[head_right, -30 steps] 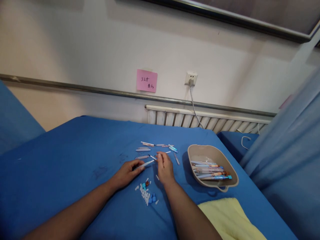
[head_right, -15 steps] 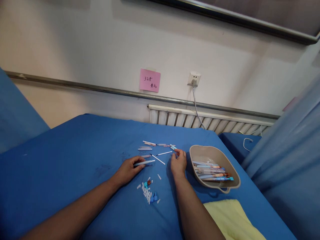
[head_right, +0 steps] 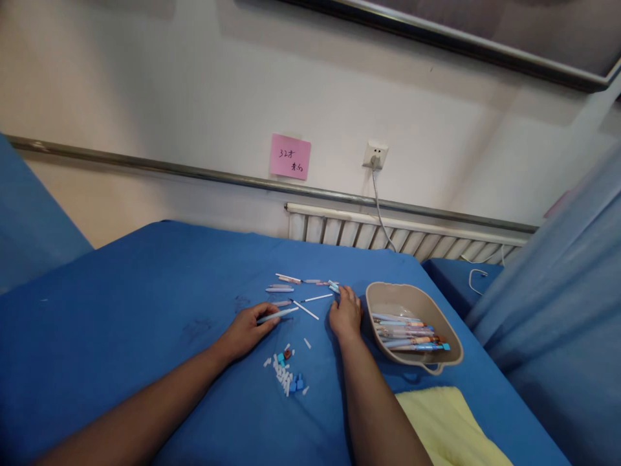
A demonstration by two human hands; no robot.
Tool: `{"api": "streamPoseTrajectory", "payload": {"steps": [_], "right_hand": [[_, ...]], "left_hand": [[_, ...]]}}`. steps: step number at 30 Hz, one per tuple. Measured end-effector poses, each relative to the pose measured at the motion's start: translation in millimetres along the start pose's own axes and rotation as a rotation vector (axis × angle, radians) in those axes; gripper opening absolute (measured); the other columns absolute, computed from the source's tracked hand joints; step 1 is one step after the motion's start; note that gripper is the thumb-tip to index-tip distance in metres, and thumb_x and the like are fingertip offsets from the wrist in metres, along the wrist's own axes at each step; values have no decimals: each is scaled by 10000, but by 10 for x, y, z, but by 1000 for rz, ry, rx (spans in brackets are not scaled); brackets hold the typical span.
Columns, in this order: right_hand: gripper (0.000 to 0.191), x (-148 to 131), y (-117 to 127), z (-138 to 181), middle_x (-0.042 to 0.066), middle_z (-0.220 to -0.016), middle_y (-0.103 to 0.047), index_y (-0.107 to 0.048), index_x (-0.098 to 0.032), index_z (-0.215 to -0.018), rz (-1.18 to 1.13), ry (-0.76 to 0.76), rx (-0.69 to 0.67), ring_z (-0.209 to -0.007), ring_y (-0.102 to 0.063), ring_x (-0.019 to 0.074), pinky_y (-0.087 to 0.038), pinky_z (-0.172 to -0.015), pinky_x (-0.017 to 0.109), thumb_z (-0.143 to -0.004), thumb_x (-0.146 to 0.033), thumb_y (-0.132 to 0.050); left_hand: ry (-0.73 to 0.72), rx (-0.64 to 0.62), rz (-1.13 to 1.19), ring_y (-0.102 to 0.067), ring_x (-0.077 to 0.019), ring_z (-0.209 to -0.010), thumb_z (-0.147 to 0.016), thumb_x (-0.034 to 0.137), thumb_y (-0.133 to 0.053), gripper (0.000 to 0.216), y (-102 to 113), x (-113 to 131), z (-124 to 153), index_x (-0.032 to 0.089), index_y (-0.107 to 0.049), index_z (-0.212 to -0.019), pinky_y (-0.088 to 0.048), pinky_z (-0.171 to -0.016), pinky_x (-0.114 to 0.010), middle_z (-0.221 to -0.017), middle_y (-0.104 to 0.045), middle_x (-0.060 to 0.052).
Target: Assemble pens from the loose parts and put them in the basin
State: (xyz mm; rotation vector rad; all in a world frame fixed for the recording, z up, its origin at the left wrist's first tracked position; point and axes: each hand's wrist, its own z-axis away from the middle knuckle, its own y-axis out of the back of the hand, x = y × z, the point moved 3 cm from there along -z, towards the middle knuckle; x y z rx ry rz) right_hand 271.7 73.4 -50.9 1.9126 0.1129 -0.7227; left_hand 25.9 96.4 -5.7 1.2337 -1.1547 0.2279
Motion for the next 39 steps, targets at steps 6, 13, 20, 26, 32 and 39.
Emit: {"api": "streamPoseTrajectory", "payload": {"steps": [6,13,20,26,32,39], "right_hand": [[443,-64,-20,-91,96,-1257,-517,-483,-197,-1261,146,65,-82,-1162,-411,257,-312,-921,366,-819,-215,-461],[275,-174,67,-25,84,-1067,-593,-588,-231,-1091,182,121,-152,-991,-501,232,-341,-817,319,-830,-259,-507],[209,-344,158,141,85,-983,-601,-624,-208,-999,243,293,-238,-945,-518,216,-336,-807,300,-854,-239,-477],[191,-306,128,128,72,-954,-628,-641,-208,-961,140,293,-225,-937,-537,201,-351,-832,275,-866,-264,-484],[214,-304,68,90,53,-969,-646,-635,-201,-979,-253,320,-159,-892,-572,177,-412,-799,262,-857,-290,-483],[269,-401,0,132,16,-818,-659,-671,-210,-938,-613,276,-270,-627,-544,133,-434,-572,230,-812,-379,-503]], "left_hand": [[20,-4,0,-583,-184,-825,-798,380,-477,262,17,24,17,181,-619,-889,-448,-743,-267,-879,-657,-20],[31,11,22,-589,-183,-816,-791,378,-496,261,33,13,-7,181,-628,-897,-444,-746,-263,-877,-662,-16],[28,23,37,-587,-189,-826,-794,393,-496,269,28,-34,-26,177,-620,-897,-449,-760,-280,-877,-652,-19],[38,26,40,-577,-182,-794,-781,381,-504,252,26,-31,-27,171,-615,-865,-450,-725,-268,-836,-641,-15],[59,36,87,-583,-192,-798,-772,399,-506,295,30,-53,-37,160,-628,-893,-452,-735,-284,-844,-657,-23],[34,65,130,-594,-198,-812,-785,398,-507,307,43,-90,-44,160,-637,-927,-456,-749,-293,-868,-667,-33]]}}
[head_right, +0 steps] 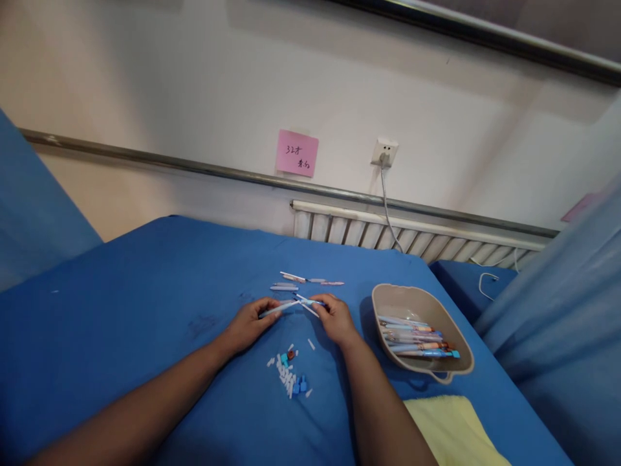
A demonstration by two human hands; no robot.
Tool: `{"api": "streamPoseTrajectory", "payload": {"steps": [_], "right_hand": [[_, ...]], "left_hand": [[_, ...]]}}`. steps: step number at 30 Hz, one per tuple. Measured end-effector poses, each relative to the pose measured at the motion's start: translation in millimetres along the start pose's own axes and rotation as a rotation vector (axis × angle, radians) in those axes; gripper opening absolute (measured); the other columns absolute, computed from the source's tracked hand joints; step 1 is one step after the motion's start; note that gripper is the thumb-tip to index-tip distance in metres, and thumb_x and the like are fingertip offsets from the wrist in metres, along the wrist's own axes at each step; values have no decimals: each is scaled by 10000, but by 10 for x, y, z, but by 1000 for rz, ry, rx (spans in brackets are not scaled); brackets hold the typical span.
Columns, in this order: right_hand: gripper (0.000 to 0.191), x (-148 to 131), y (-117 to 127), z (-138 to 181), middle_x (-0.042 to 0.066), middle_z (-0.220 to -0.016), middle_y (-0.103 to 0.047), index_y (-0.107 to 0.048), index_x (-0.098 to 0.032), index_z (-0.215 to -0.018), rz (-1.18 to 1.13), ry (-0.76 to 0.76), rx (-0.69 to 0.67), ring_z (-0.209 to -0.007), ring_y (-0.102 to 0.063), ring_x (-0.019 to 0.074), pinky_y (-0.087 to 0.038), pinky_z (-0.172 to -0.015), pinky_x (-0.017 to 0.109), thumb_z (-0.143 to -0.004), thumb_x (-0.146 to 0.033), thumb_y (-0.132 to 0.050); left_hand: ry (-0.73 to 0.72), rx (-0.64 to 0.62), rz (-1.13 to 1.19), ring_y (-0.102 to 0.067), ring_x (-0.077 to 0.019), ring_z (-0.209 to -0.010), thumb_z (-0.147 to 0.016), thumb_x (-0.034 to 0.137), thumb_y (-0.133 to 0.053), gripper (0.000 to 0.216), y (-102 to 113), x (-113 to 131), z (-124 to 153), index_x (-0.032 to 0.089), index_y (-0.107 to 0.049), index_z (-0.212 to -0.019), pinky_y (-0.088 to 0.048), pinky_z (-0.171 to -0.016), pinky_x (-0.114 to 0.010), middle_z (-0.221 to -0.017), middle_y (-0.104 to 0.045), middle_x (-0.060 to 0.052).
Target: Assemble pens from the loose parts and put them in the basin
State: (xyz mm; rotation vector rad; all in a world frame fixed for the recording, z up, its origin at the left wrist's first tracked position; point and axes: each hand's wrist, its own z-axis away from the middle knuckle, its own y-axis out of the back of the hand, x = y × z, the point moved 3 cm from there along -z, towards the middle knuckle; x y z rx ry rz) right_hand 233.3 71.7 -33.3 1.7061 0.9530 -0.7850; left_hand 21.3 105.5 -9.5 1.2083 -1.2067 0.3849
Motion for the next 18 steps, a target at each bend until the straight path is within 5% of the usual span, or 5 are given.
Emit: {"api": "streamPoseTrajectory", "payload": {"steps": [6,13,18], "right_hand": [[287,13,-52,8,-21,-597,-582,-668,-189,-954,-98,-59,-45,-519,-471,105,-373,-485,199,-794,-379,-524],[229,-97,-73,18,25,-864,-649,-674,-201,-932,-48,62,-54,-711,-564,138,-442,-658,243,-803,-325,-532],[189,-193,-99,35,17,-821,-634,-673,-215,-920,63,130,-109,-736,-563,145,-427,-669,244,-812,-281,-533]], "left_hand": [[0,-23,-2,-602,-206,-829,-786,393,-515,293,4,10,-6,163,-640,-918,-460,-749,-294,-880,-676,-35],[-6,-62,-14,-613,-206,-838,-774,356,-536,269,17,27,-8,179,-678,-919,-451,-764,-284,-904,-698,-31],[-25,-120,-8,-608,-209,-849,-782,373,-525,290,34,24,-4,177,-700,-907,-446,-766,-280,-883,-705,-30]]}}
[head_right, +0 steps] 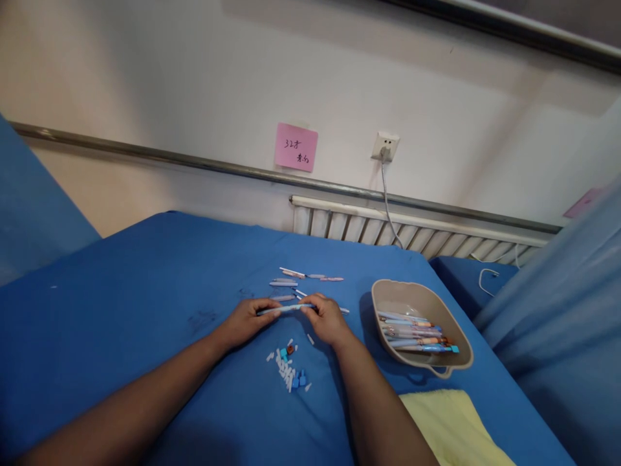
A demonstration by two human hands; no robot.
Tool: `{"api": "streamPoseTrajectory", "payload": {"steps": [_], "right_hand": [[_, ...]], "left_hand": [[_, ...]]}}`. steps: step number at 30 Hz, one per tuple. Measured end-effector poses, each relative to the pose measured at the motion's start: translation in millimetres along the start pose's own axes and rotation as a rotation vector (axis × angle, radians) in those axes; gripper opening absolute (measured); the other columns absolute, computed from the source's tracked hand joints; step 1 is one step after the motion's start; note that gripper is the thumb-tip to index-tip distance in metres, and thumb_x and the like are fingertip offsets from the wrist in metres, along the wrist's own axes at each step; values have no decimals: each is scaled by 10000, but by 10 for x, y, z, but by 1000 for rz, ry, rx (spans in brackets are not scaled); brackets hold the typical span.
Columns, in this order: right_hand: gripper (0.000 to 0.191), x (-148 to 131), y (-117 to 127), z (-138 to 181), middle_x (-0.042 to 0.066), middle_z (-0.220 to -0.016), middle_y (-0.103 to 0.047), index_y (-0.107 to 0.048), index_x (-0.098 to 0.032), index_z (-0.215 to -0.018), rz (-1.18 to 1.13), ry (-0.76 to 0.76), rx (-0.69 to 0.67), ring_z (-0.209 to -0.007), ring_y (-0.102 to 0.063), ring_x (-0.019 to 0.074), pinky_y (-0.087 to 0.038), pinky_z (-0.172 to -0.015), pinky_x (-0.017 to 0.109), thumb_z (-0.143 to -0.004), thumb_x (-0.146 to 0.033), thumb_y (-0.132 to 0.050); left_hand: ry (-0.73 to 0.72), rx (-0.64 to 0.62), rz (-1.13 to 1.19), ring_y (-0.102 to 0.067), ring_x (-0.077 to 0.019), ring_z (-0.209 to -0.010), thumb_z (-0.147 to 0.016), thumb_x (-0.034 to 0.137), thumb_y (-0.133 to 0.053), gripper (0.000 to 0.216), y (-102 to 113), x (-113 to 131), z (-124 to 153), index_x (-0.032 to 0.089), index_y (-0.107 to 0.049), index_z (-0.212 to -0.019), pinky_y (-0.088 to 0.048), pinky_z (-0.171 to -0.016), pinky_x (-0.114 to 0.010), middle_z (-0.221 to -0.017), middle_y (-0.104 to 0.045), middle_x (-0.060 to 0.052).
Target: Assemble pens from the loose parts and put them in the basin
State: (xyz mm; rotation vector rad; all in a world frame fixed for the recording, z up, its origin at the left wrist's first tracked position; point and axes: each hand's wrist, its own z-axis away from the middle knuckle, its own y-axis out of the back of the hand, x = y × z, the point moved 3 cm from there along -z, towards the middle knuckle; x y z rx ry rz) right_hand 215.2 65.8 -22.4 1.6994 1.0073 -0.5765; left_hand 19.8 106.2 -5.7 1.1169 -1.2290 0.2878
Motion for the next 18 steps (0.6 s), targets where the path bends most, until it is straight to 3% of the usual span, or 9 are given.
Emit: {"api": "streamPoseTrajectory", "payload": {"steps": [9,14,16,18], "right_hand": [[167,-68,-105,24,6,-859,-667,-664,-228,-921,10,30,-56,-809,-592,157,-431,-740,260,-817,-267,-540],[184,-64,-141,32,5,-854,-674,-661,-215,-916,-19,-3,-37,-800,-603,159,-442,-737,262,-834,-286,-512],[180,-74,-141,34,6,-859,-675,-663,-217,-910,-7,6,-22,-809,-602,161,-440,-748,265,-830,-287,-518],[174,-86,-139,35,8,-870,-675,-665,-220,-907,8,22,-10,-820,-599,163,-437,-757,267,-828,-282,-523]], "left_hand": [[3,-10,5,-599,-185,-793,-754,383,-560,269,-25,22,16,162,-680,-848,-442,-733,-258,-830,-684,-21],[116,74,177,-571,-132,-585,-733,459,-575,426,-21,7,7,146,-599,-1022,-431,-553,-231,-787,-666,-33],[180,61,206,-507,-105,-467,-773,500,-501,398,-29,-29,-1,135,-610,-887,-390,-473,-217,-649,-628,-10],[172,80,191,-501,-101,-478,-749,476,-541,340,-27,-43,-11,140,-595,-738,-397,-490,-216,-597,-593,8]]}}
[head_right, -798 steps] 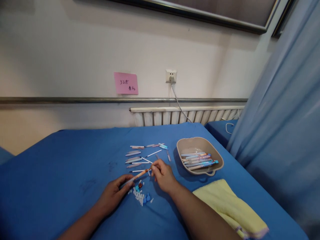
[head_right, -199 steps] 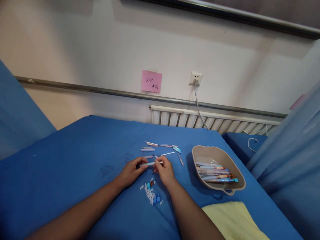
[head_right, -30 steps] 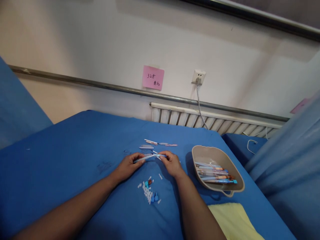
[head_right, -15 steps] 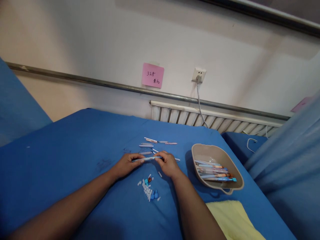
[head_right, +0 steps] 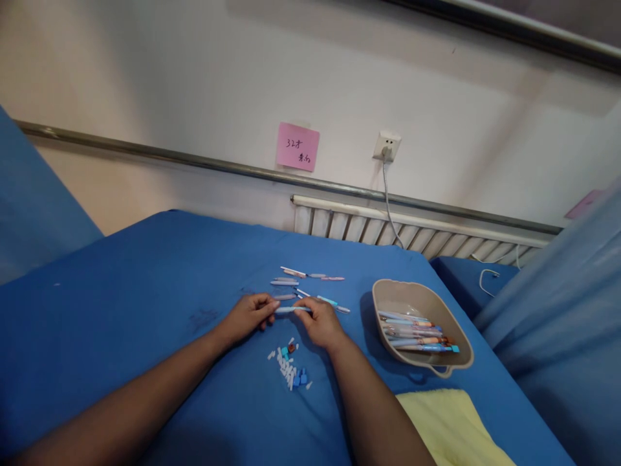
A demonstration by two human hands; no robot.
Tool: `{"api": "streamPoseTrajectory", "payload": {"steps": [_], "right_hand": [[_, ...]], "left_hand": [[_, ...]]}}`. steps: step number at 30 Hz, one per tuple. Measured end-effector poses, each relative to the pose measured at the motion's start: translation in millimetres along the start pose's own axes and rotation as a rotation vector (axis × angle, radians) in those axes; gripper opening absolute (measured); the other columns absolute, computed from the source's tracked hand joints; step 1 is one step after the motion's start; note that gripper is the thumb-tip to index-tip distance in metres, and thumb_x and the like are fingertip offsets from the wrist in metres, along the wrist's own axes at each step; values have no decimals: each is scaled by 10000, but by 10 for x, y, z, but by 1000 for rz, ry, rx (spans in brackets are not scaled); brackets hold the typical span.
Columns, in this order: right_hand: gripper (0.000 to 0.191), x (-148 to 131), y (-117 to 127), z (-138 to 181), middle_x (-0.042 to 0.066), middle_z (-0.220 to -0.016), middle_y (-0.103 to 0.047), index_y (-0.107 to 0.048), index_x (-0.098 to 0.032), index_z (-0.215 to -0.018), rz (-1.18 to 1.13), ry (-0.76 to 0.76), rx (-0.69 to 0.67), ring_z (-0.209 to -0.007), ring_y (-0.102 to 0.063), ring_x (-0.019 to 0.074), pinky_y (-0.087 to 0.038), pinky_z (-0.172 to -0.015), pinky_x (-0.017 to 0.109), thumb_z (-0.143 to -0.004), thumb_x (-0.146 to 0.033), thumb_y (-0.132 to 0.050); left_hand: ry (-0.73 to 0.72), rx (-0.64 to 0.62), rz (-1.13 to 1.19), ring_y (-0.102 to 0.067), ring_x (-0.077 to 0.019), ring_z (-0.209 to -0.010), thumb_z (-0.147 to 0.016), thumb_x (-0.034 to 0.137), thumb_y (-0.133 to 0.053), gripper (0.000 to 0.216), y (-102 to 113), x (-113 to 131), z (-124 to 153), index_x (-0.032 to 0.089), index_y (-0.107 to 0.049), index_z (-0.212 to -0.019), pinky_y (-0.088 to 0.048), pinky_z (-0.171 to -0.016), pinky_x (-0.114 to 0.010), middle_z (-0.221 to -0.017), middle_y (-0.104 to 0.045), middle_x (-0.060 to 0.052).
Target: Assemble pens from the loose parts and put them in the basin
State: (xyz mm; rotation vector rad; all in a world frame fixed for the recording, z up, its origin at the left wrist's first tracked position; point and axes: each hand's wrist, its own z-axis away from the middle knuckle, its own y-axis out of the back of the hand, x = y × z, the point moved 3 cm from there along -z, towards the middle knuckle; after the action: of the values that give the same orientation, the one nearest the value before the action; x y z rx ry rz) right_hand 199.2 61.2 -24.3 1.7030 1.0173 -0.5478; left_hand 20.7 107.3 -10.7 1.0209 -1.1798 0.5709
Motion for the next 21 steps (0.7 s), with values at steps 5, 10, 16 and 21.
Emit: {"api": "streamPoseTrajectory", "payload": {"steps": [5,10,16,21], "right_hand": [[177,-7,1,-4,11,-871,-676,-664,-219,-910,-24,-10,11,-812,-603,161,-442,-746,264,-833,-280,-517],[183,-25,15,0,14,-878,-674,-659,-227,-927,9,-6,24,-826,-600,168,-442,-751,274,-839,-281,-509],[172,-24,24,-4,16,-867,-671,-660,-223,-923,10,8,39,-821,-598,165,-438,-742,265,-835,-265,-519],[168,-18,22,-10,13,-872,-672,-661,-217,-919,1,15,47,-819,-599,161,-436,-749,265,-829,-267,-528]], "left_hand": [[-121,62,159,-601,-158,-770,-629,343,-694,383,-5,40,-4,166,-564,-942,-466,-643,-248,-879,-645,-40],[74,-19,119,-511,-98,-456,-748,460,-551,326,-44,-23,-8,142,-569,-811,-376,-433,-202,-590,-589,11],[-27,40,174,-602,-132,-645,-665,408,-659,426,-10,3,-29,153,-553,-990,-447,-532,-220,-830,-664,-39],[41,-11,104,-534,-105,-497,-719,444,-586,311,-20,-51,-35,136,-586,-761,-405,-469,-212,-623,-613,1]]}}
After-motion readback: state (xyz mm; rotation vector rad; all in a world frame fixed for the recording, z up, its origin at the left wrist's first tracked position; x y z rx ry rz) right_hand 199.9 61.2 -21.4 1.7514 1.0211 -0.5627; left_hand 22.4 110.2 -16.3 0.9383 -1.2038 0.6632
